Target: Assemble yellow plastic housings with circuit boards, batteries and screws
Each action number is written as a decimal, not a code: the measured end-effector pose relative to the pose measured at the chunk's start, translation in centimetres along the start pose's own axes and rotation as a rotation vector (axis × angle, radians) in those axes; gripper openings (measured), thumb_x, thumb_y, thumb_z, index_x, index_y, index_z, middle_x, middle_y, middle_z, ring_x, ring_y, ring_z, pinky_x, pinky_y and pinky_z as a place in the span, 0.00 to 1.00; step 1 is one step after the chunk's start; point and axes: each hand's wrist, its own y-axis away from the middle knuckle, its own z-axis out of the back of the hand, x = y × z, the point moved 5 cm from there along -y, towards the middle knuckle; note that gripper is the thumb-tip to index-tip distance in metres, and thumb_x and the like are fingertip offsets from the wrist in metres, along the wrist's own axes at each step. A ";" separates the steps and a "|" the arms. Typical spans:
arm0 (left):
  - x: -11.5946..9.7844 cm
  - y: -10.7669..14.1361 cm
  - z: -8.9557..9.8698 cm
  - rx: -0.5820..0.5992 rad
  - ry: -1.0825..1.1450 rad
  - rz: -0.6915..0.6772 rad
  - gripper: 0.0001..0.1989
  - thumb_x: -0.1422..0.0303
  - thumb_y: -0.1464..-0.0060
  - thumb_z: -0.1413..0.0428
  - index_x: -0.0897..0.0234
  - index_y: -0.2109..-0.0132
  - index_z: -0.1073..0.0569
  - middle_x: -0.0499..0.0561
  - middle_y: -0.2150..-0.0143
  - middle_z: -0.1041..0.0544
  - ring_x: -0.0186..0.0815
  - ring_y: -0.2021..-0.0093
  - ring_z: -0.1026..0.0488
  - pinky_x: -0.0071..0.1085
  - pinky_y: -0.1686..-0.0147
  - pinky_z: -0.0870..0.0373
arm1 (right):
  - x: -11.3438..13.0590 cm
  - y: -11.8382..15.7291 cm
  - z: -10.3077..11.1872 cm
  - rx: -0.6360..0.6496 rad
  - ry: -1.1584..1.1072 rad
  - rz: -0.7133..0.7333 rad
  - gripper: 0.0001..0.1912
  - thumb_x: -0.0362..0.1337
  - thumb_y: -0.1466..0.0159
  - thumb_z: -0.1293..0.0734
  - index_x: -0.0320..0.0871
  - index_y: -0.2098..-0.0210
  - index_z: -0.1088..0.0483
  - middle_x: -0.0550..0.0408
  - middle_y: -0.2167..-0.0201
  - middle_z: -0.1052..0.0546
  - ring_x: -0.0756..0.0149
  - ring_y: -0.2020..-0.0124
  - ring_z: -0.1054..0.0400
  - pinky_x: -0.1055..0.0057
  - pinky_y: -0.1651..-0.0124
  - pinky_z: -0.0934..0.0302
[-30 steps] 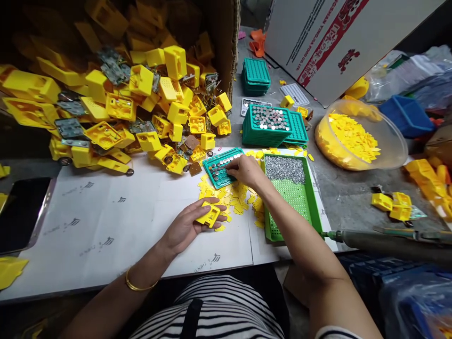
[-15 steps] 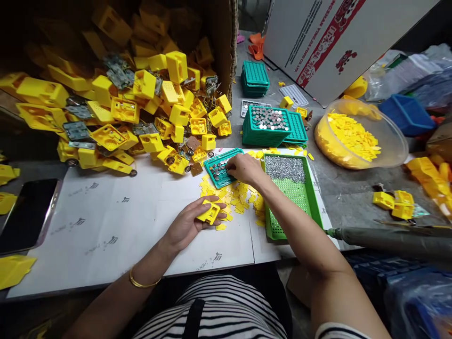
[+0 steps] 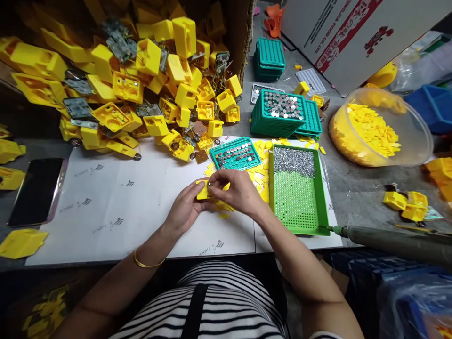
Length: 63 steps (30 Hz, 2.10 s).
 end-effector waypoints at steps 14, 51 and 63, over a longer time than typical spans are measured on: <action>0.5 0.2 0.6 -0.029 -0.102 -0.038 0.16 0.60 0.47 0.41 0.65 0.54 0.27 0.53 0.54 0.26 0.37 0.55 0.27 0.33 0.59 0.23 | 1.3 1.3 -1.6 0.047 0.549 -0.018 0.08 0.33 0.34 0.36 0.42 0.66 0.25 0.54 0.68 0.26 0.70 0.71 0.34 0.73 0.70 0.50; 0.1 0.2 0.5 -0.019 0.052 0.075 0.14 0.66 0.44 0.43 0.66 0.52 0.26 0.57 0.52 0.23 0.40 0.54 0.22 0.33 0.57 0.23 | -1.8 -0.4 2.1 -0.121 0.256 -0.042 0.04 0.36 0.40 0.32 0.42 0.69 0.26 0.55 0.70 0.25 0.69 0.69 0.31 0.71 0.64 0.42; 0.1 0.1 0.5 -0.001 0.015 0.037 0.14 0.65 0.45 0.42 0.67 0.53 0.24 0.55 0.51 0.24 0.39 0.50 0.27 0.32 0.55 0.23 | 1.0 0.9 -1.9 0.059 0.735 -0.018 0.11 0.39 0.33 0.39 0.42 0.64 0.26 0.52 0.66 0.26 0.68 0.71 0.36 0.71 0.74 0.59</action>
